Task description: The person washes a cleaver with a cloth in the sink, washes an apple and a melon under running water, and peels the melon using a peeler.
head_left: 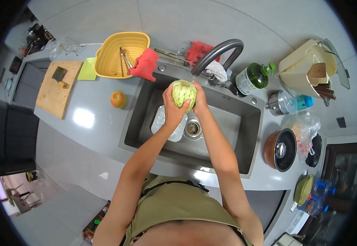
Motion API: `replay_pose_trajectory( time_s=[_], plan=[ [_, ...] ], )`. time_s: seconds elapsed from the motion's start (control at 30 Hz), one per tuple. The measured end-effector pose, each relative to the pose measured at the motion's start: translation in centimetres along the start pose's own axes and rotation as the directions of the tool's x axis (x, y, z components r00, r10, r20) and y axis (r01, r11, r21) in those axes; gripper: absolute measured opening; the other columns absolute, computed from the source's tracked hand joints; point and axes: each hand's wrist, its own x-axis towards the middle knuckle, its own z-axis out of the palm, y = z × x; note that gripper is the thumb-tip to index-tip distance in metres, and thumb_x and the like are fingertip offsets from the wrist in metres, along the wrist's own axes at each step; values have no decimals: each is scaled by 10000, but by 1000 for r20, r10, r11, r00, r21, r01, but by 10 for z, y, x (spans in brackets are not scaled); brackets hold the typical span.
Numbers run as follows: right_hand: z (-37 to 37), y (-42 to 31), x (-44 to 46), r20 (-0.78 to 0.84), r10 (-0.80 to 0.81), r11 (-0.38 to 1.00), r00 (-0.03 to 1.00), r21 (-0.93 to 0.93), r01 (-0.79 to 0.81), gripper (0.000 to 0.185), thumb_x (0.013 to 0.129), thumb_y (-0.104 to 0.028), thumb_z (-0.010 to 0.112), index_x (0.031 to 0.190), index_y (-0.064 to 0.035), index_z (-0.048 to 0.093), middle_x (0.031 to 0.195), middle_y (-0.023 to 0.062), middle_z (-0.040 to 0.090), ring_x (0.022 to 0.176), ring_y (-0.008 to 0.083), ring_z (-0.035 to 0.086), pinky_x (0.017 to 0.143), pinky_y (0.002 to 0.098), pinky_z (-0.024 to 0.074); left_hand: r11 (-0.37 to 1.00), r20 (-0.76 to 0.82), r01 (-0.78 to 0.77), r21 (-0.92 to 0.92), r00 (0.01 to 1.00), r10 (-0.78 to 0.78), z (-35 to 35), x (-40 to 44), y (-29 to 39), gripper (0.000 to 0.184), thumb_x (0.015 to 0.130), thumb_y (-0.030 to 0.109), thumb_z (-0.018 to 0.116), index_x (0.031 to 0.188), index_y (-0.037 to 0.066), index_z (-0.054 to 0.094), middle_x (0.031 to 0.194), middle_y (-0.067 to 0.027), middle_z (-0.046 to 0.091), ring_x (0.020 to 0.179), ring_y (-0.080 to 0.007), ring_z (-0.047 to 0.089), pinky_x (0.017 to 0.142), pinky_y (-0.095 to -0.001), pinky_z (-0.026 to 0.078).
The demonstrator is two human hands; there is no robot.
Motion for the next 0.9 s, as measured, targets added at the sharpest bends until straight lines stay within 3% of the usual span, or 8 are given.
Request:
replay_pose_trajectory(
  time_s=[0.1,0.2,0.3,0.33,0.4,0.53,0.7,0.9],
  plan=[
    [-7,10,7,-162,-340,931,926,-193,308,309,916,-270,507,1029,3,598,984,131,639,891,234,611,826,317,459,940,-33,146,-309,986,-164,16,6,-1,659,800,228,692,1330,37,348,1313,-156,399,1201,-280,422,1008,-397,349],
    [-23,19,10,-25,-690,603,724,-574,554,293,890,-190,554,1110,3,578,998,134,633,939,267,600,866,331,447,469,259,605,-644,749,-610,19,25,-4,602,801,280,697,1262,13,415,1200,-125,491,1078,-236,515,927,-387,423],
    [-29,23,-4,205,-810,244,549,-734,633,337,863,-174,602,1159,-18,566,1018,132,624,956,254,584,894,339,431,47,620,806,-590,490,-613,10,38,-8,535,820,323,680,1209,24,466,1116,-88,546,974,-186,573,855,-332,472],
    [-27,21,-7,235,-816,220,528,-718,660,340,857,-177,613,1153,-17,570,1035,134,620,965,249,580,900,339,427,59,587,830,-555,441,-679,10,39,-4,512,823,301,681,1203,30,471,1102,-88,552,941,-170,586,826,-306,482],
    [-27,18,-13,294,-821,175,489,-686,706,346,843,-181,634,1141,-14,577,1067,138,613,983,241,573,911,339,419,290,466,763,-578,600,-650,14,37,-2,526,824,279,675,1229,25,455,1112,-95,549,959,-178,580,834,-301,477],
    [-15,8,-12,46,-642,566,765,-645,514,387,843,-190,636,1176,-9,557,1111,139,591,1024,239,553,921,329,409,683,325,601,-416,799,-506,16,31,-1,517,854,206,635,1290,29,421,1174,-98,527,1058,-180,536,909,-331,437],
    [-15,7,-4,-87,-462,774,883,-525,354,447,830,-186,655,1224,-18,529,1142,130,561,1071,231,531,933,322,404,690,331,575,-440,818,-470,9,23,-7,556,887,250,587,1338,21,358,1224,-106,481,1118,-167,476,950,-301,384],
    [-25,7,1,233,-371,641,899,-636,429,534,766,-208,732,1225,-17,538,1164,134,524,1098,252,521,938,324,410,690,265,554,-466,831,-488,0,23,-17,473,955,284,468,1330,16,365,1230,-144,480,1129,-217,475,971,-317,371]
  ],
)
